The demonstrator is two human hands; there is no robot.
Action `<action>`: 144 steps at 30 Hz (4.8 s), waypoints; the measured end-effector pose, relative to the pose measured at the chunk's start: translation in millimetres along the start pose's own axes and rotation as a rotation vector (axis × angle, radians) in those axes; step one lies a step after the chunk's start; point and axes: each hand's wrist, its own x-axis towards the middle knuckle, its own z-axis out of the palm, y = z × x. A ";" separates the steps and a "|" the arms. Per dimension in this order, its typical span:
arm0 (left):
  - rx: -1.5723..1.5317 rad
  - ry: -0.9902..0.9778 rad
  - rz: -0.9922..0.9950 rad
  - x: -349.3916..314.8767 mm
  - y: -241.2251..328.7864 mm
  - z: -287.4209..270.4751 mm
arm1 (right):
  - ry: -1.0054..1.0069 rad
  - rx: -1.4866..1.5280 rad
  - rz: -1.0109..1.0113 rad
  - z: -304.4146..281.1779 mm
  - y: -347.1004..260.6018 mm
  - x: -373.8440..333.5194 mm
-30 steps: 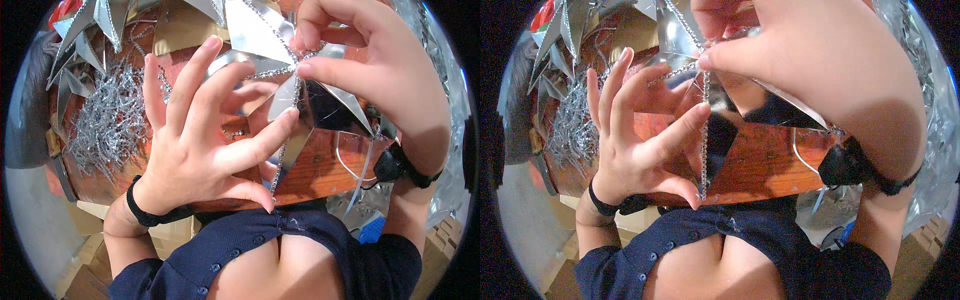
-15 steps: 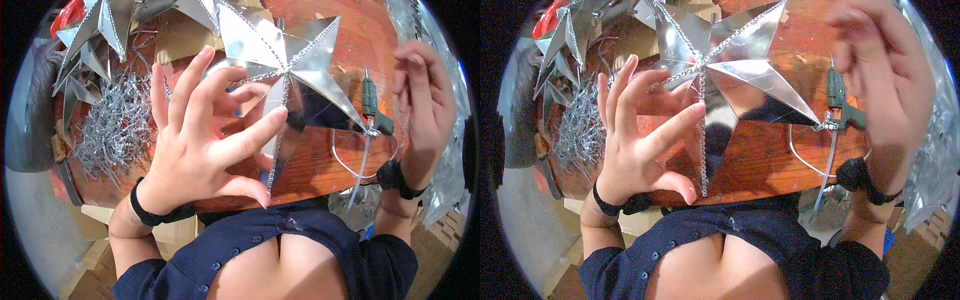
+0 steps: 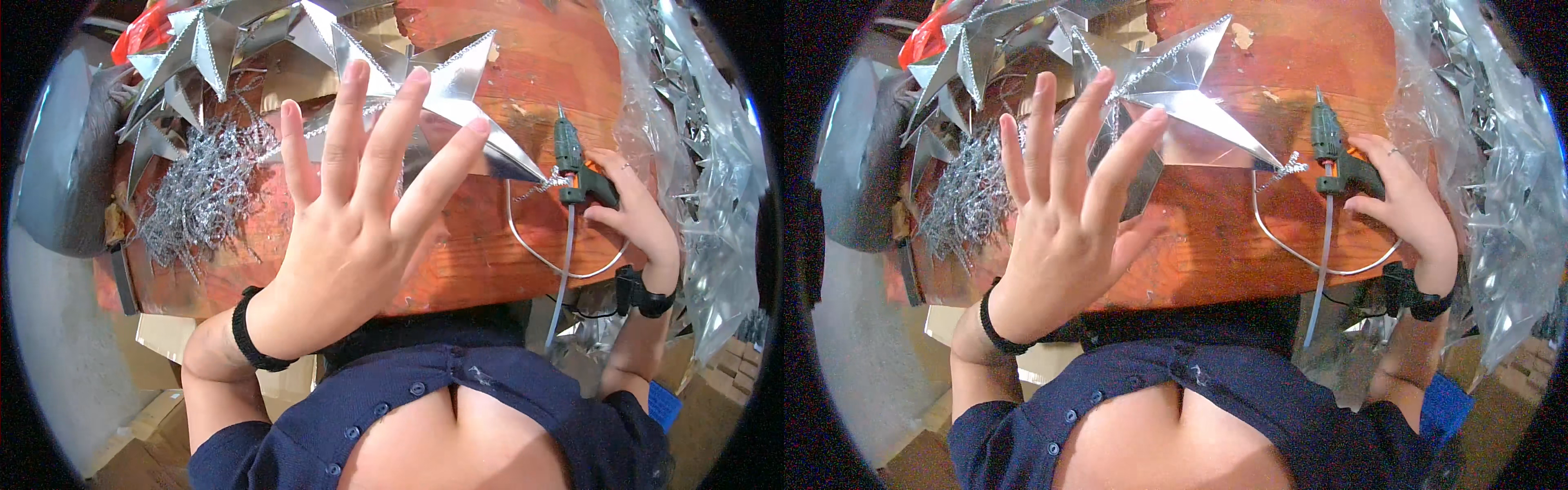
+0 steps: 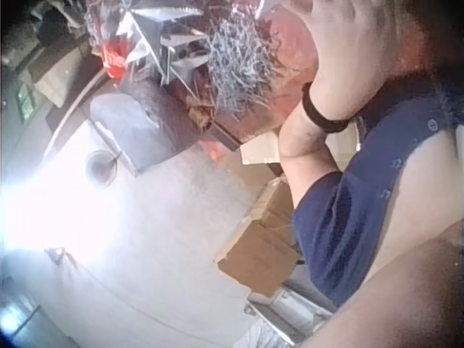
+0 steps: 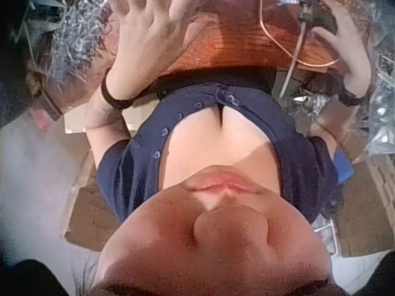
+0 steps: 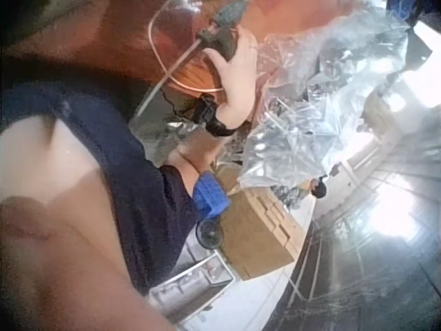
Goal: Decorating silver stars with metallic beads or tinsel using a hot glue gun.
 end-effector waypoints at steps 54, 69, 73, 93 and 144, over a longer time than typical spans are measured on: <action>-0.408 0.545 -0.011 -50.0 -85.6 16.8 | 0.279 0.483 -0.150 27.1 -130.0 52.8; -0.384 0.545 -0.006 -51.5 -88.8 20.3 | 0.241 0.429 -0.225 29.3 -121.8 52.6; -0.399 0.516 0.010 -48.2 -89.3 17.5 | 0.336 0.428 -0.192 31.0 -117.6 45.7; -0.424 0.516 -0.026 -51.6 -79.2 21.5 | 0.809 0.415 0.113 46.2 -54.6 23.6; -0.422 0.201 0.167 -47.3 -33.0 -20.7 | -0.117 0.140 -0.427 35.6 -172.1 37.1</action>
